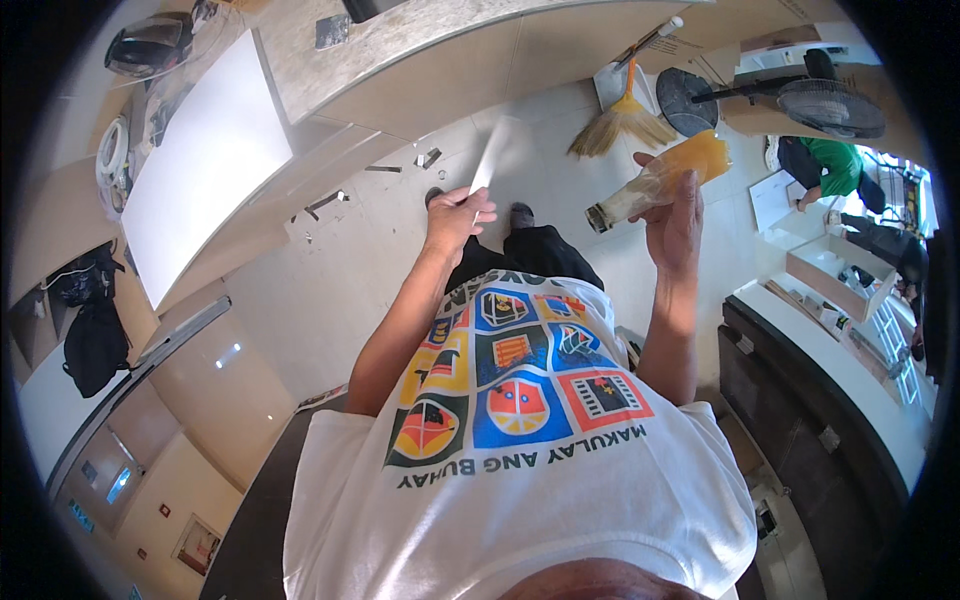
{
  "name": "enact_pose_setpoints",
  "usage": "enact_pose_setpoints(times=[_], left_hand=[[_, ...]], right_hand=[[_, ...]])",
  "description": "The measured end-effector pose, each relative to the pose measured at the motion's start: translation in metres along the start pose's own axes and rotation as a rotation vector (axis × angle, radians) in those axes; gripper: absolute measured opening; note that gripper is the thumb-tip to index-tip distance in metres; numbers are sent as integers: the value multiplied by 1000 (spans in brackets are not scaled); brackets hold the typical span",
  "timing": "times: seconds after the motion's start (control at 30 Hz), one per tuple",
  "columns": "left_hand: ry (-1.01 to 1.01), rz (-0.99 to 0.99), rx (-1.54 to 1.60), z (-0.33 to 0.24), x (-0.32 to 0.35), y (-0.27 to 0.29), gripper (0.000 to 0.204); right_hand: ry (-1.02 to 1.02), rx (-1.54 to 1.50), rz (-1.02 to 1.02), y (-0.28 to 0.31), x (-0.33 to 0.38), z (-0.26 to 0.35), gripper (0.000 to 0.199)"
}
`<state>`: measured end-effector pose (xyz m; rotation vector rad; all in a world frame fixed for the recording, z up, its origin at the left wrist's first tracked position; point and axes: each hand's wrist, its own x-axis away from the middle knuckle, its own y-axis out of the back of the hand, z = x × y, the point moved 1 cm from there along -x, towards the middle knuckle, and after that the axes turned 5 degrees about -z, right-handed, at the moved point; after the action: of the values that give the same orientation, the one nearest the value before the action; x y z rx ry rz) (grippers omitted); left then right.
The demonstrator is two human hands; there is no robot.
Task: The person applies adhesive to a white panel and a strip of edge banding, then fits the panel into a cabinet shelf. The person also uses a brush to apply adhesive to the panel's edge and wipes the surface with a cloth.
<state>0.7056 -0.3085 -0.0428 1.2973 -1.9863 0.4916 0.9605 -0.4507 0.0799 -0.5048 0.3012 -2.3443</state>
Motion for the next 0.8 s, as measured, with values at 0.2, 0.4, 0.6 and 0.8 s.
enact_pose_setpoints(times=[0.2, 0.4, 0.6, 0.8], left_hand=[[-436, -581, -45, 65, -47, 38, 15], [-184, -167, 41, 35, -39, 16, 19], [-62, 355, -294, -20, 31, -64, 27], [-143, 449, -260, -40, 48, -76, 25]], right_hand=[[331, 708, -23, 13, 24, 9, 39], [440, 798, 63, 26, 34, 14, 40], [249, 293, -21, 32, 19, 36, 41], [316, 387, 25, 25, 24, 41, 29]])
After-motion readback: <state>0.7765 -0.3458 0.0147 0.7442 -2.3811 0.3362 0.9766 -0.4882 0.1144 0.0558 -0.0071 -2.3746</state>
